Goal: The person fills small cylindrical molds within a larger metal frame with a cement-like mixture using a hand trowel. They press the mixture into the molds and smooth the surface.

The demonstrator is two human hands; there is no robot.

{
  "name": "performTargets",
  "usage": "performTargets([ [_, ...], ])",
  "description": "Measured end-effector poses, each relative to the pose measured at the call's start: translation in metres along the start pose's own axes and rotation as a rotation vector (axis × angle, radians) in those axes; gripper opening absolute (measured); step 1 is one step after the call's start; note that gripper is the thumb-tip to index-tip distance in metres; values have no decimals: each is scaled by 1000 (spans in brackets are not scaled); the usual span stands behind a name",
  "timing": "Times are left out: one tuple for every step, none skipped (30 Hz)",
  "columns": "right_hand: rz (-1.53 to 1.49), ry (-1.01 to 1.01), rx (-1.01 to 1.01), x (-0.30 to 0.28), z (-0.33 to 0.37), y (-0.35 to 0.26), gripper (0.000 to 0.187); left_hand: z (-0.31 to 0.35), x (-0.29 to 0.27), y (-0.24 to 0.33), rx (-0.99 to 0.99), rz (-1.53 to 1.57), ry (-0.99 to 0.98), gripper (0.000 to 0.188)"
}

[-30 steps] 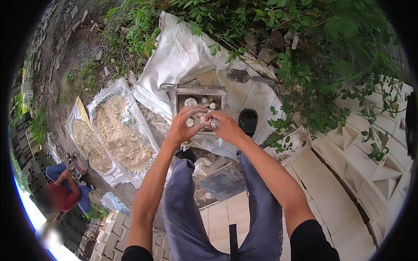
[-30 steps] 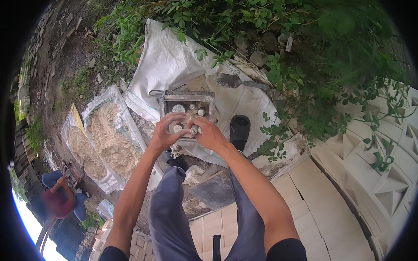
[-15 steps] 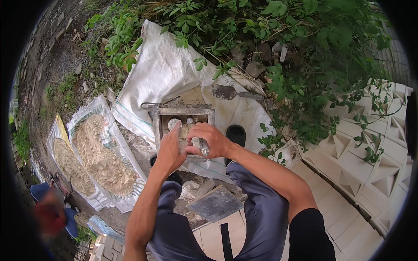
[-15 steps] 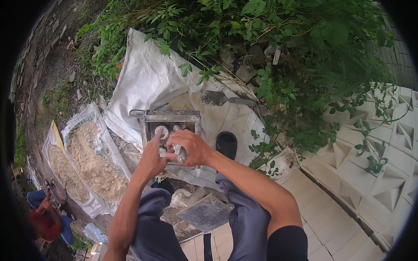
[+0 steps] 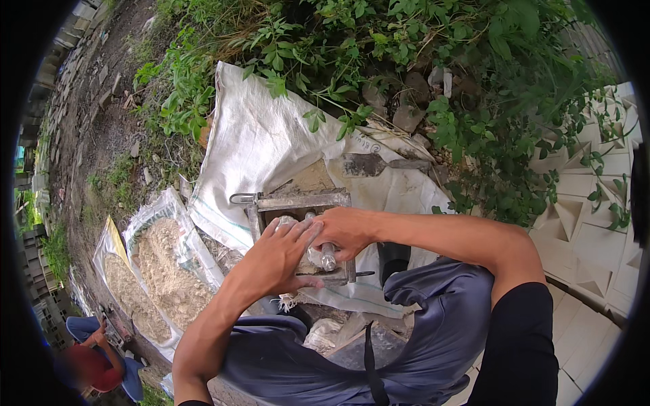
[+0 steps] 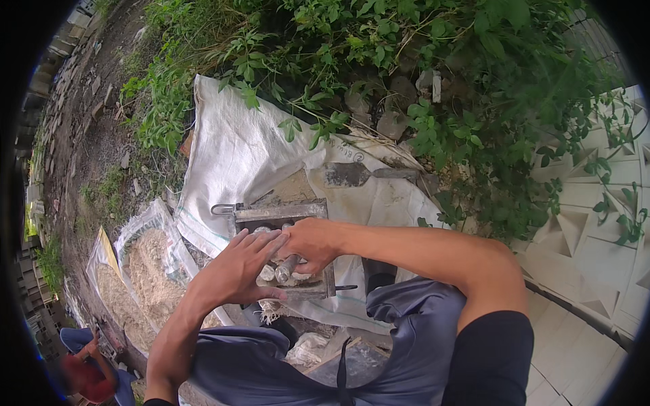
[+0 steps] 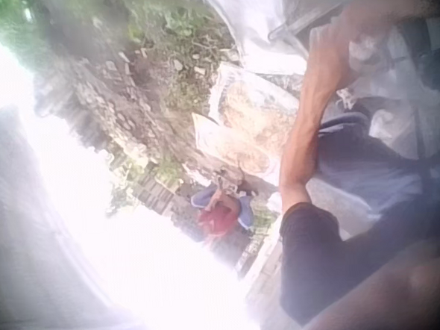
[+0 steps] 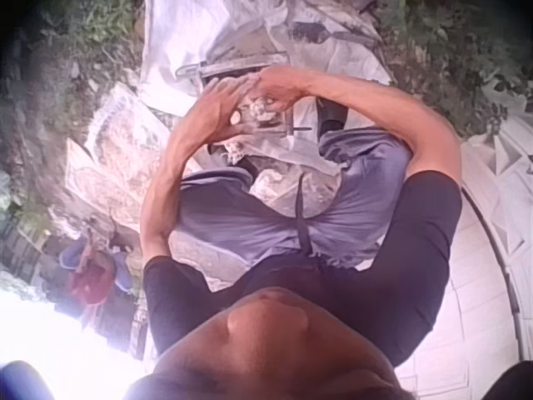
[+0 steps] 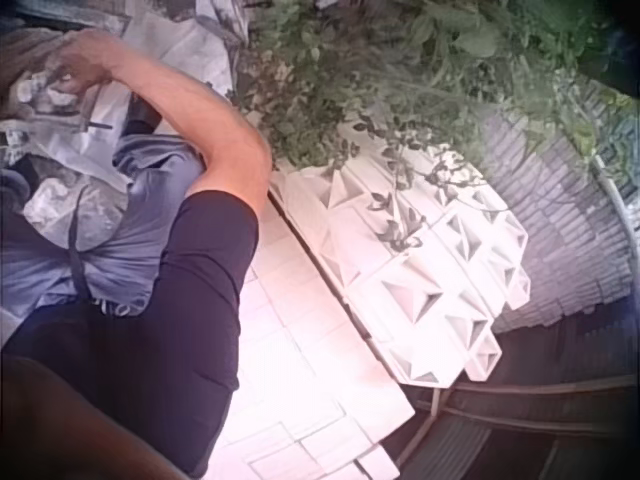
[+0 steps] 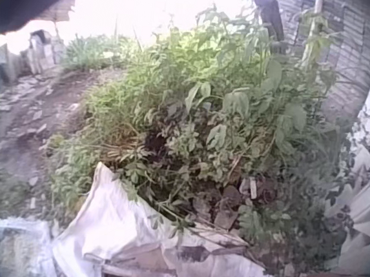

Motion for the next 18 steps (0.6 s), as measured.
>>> performTargets([
  [23, 9, -7, 3, 1, 3, 32, 0, -2, 6, 27, 2, 37, 91],
  [34, -6, -14, 7, 1, 6, 34, 0, -2, 8, 8, -2, 47, 72],
  [38, -23, -27, 11, -1, 4, 36, 0, -5, 10, 5, -21, 60, 72],
  [21, -47, 62, 13, 0, 9, 41, -3, -6, 13, 17, 5, 40, 61],
  [42, -44, 51, 12, 3, 8, 41, -6, -6, 17, 31, 30, 22, 51],
  [24, -52, 90, 3, 5, 5, 41, -8, -6, 20, 33, 13, 39, 51],
  [7, -58, 123, -4, 5, 0, 42, -10, -1, 17, -3, -4, 27, 43],
  [33, -55, 109, -15, 3, -8, 42, -11, 3, 14, -38, -22, 16, 36],
  [67, -103, 134, -23, 1, -14, 43, -9, 3, 15, -40, -46, 36, 36],
  [109, -149, 166, -30, 0, -19, 44, -7, 2, 14, -28, -45, 45, 34],
  [146, -139, 155, -39, -1, -28, 44, -6, 0, 18, -14, -46, 55, 31],
  [195, -252, 211, -37, -1, -29, 46, -3, -2, 23, -23, -78, 54, 29],
  [250, -359, 274, -39, 1, -32, 48, -3, -1, 27, -19, -116, 84, 29],
  [298, -342, 266, -49, 1, -42, 48, -6, 7, 22, -68, -185, 82, 27],
  [277, -394, 305, -53, -1, -48, 51, -6, 9, 13, -117, -253, 80, 26],
  [249, -453, 347, -55, 0, -57, 54, 1, 3, 14, -56, -200, 148, 23],
  [288, -445, 353, -50, 1, -50, 54, 4, 1, 18, -42, -224, 177, 23],
  [322, -462, 408, -50, 7, -20, 58, -4, -10, 29, -7, -160, 216, 23],
])
Point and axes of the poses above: each hand's wrist, its own z-axis away from the middle knuckle, its own x-axis out of the palm, y = z × x, the point moved 7 cm from there along -z, towards the middle knuckle, and after that the axes turned 11 degrees about z, right-handed, at the moved point
